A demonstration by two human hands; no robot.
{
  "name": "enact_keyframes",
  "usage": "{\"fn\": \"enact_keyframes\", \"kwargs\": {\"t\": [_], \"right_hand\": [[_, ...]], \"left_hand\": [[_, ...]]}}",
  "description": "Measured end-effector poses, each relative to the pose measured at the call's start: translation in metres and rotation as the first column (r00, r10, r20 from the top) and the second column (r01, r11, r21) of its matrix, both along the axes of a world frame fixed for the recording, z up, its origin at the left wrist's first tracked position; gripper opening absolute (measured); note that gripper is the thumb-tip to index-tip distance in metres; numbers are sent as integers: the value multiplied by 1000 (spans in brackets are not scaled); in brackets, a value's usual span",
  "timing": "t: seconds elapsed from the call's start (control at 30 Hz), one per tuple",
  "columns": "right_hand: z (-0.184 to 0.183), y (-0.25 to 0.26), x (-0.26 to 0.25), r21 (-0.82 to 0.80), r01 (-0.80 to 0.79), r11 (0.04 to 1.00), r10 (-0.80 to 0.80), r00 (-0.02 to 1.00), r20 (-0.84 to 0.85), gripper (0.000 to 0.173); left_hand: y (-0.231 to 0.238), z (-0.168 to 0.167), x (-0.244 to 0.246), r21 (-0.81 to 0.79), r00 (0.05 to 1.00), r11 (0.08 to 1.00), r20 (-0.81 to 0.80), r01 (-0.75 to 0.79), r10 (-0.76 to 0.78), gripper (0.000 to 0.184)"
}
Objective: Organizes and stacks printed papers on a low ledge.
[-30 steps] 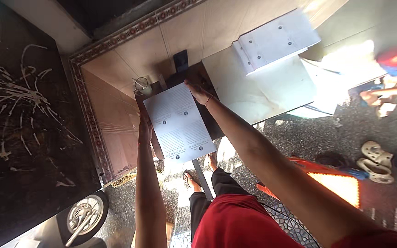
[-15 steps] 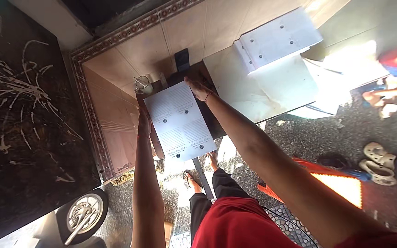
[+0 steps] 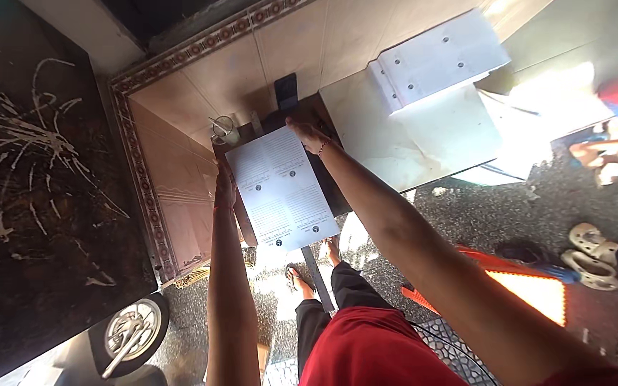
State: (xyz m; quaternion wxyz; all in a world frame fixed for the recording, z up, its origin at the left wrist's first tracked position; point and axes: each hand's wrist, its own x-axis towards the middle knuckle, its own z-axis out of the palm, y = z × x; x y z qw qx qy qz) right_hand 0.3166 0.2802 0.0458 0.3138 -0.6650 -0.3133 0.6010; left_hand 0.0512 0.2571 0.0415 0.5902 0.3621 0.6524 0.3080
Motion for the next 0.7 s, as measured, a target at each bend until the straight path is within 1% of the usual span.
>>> {"fn": "enact_keyframes", "kwargs": {"t": [0.13,0.23,0.3,0.4,0.53,0.7], "right_hand": [[0,0,1,-7,-12,1000,12,1000,-17,69],[3,1,5,-16,-35,999,34,998,-48,72],[5,5,4,-12,-12,1000,11,998,-67,71],[7,13,1,-6,9,1000,-9,999,-38,70],[8,19,-1,-29,-5,1000,5,1000,-11,69],[7,20,0,-43,-25,999,25,1000,3,72]], "left_hand": [[0,-2,-1,14,1000,1000,4,2,-2,82],[2,-1,-6,-3,999,1000,12,29,-29,84],[2,2,-6,-26,1000,999,15,18,-18,84],[2,5,-6,-36,1000,999,17,10,-10,84],[1,7,-5,-44,1000,999,17,5,-4,84],[1,6,-6,-39,999,999,37,18,-17,85]]}}
